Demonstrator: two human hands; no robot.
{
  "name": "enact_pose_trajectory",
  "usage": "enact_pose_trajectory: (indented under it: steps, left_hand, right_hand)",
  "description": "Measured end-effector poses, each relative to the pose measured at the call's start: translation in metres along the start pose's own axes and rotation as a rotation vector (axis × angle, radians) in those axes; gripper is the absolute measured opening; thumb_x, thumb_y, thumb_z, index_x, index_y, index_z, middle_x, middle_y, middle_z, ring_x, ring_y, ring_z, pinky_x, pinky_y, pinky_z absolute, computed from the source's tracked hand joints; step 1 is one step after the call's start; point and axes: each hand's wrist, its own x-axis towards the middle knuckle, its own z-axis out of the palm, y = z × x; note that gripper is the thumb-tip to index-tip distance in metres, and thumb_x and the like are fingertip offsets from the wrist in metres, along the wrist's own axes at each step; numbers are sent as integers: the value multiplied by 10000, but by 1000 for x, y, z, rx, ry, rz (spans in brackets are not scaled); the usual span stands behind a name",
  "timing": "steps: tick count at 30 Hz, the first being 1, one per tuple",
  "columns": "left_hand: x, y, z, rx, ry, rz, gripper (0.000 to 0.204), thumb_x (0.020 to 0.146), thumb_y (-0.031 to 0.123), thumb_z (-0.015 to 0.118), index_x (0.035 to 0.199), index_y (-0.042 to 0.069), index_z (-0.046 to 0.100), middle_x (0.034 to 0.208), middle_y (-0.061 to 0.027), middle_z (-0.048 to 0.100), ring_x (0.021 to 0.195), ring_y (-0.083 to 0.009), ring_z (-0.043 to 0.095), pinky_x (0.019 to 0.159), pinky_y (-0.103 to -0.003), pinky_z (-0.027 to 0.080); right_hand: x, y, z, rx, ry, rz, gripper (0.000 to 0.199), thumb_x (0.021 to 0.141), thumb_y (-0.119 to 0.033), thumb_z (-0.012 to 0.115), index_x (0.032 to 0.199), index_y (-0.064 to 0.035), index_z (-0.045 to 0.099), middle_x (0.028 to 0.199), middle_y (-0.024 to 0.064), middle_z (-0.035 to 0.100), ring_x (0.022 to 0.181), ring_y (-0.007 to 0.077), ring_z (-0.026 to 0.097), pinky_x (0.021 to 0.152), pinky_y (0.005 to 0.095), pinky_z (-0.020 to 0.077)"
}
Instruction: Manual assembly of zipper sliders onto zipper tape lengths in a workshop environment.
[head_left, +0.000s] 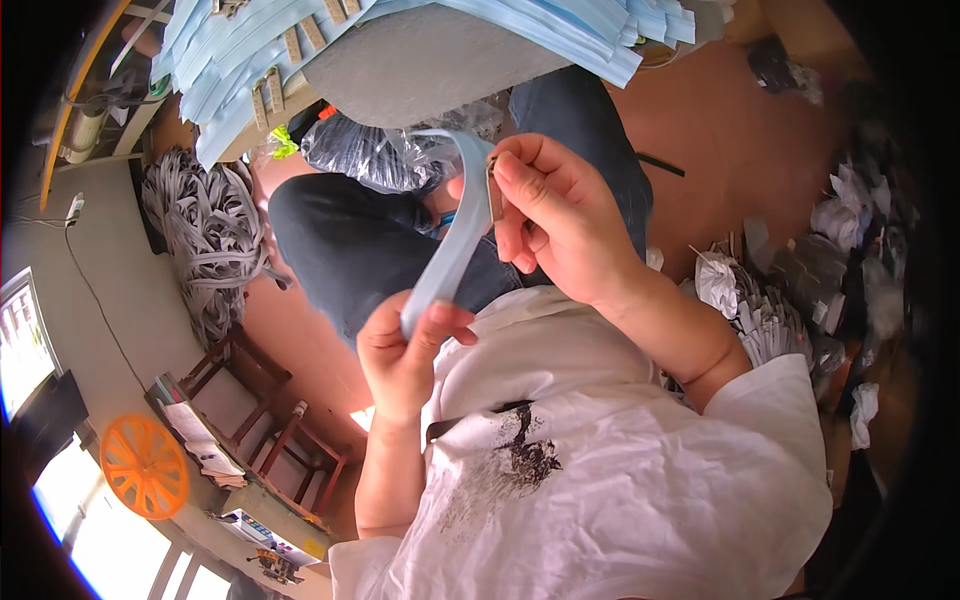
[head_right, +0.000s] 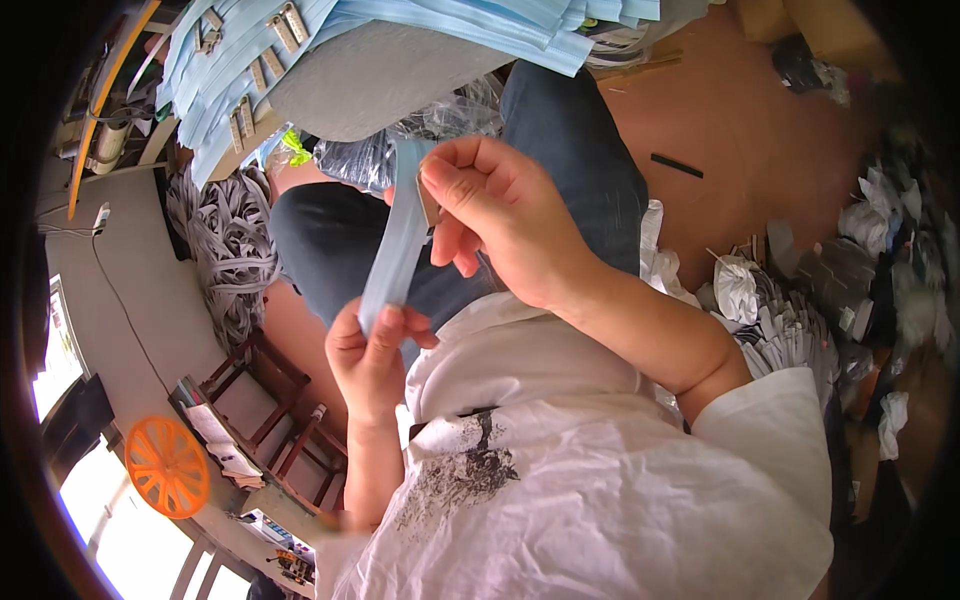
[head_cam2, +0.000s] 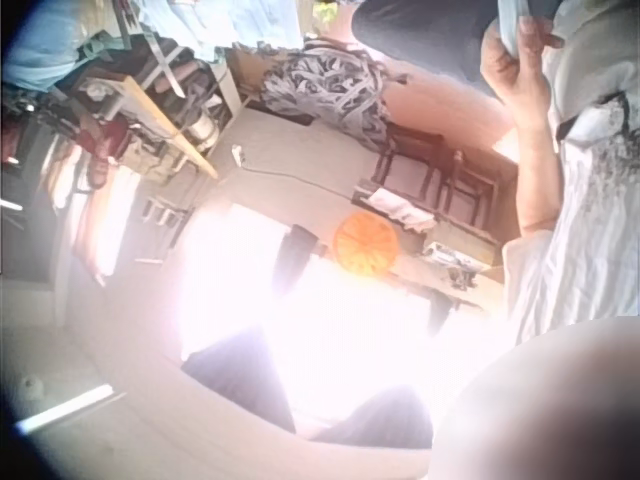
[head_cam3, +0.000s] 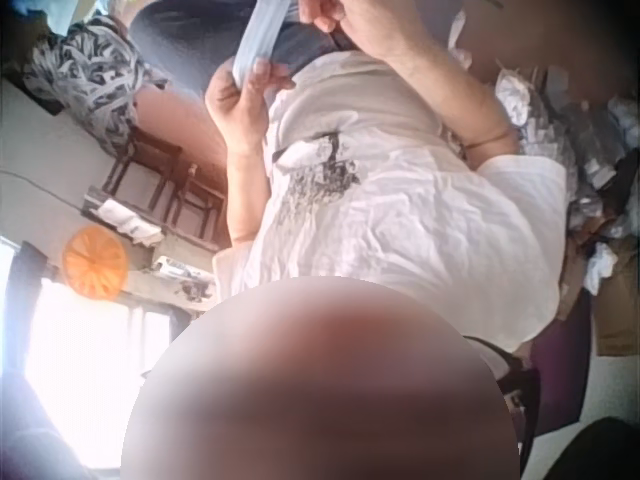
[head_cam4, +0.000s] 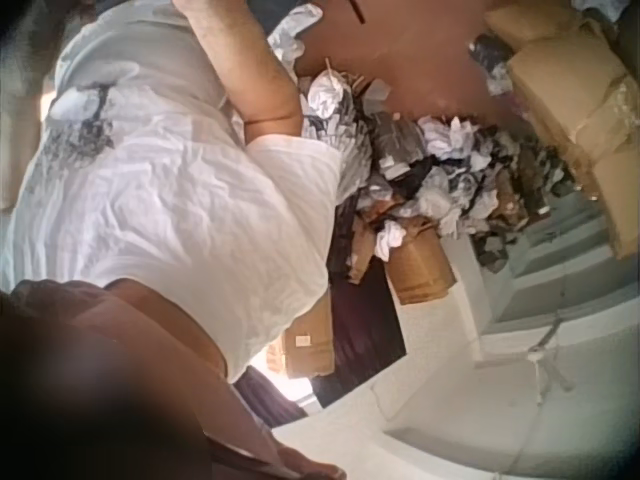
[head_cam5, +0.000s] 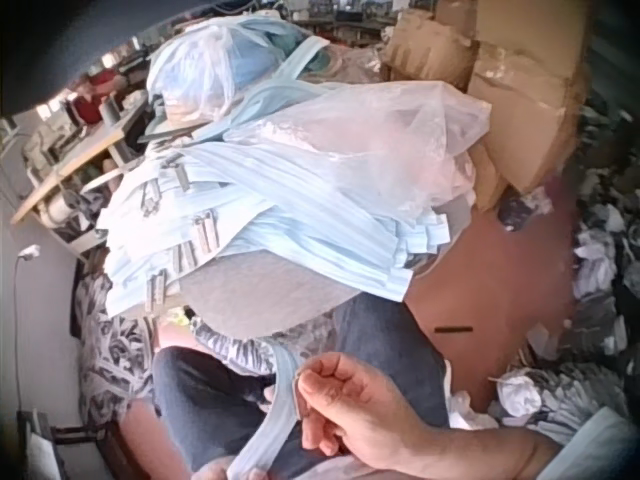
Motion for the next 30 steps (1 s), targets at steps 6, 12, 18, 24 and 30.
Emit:
enact_pose_trajectory:
  steps: [6,12,18,24,30]
  left_hand:
    - [16,9,-14,-191,241,510,137,956,98,618,1045,-6,633,1019,-151,614,864,-219,642,782,-357,543]
    - [16,36,2,-217,414,653,177,983,142,561,1091,4,585,1095,-171,594,960,-254,616,969,-447,478]
    - [13,33,7,-92,153,588,159,941,118,647,1002,-2,562,818,-143,645,691,-247,651,692,-402,568]
    - [3,17,7,131,197,482,158,961,95,604,1056,-31,604,831,-101,636,656,-168,588,620,-332,518]
    - [12,25,9,306,171,662,79,834,-47,698,895,-52,648,696,-60,579,600,-129,492,531,-252,350]
  right_hand:
    - [-7,3,-4,-44,-64,140,178,1017,-212,541,1038,-37,557,824,72,652,468,65,498,407,204,362]
    - [-10,14,-22,-455,-118,-124,129,923,-135,697,1004,-40,665,866,-11,676,607,-12,476,486,167,360]
    - [-17,-30,8,-222,-194,108,133,911,-118,709,995,-19,680,880,-12,685,690,1,545,557,174,405]
    - [-11,-22,17,-227,-336,-78,111,906,-147,723,970,-57,720,844,-33,688,703,-1,542,591,175,406]
    - [-16,-23,16,-231,-355,27,119,895,-69,708,990,-14,663,965,70,622,755,64,525,624,191,410]
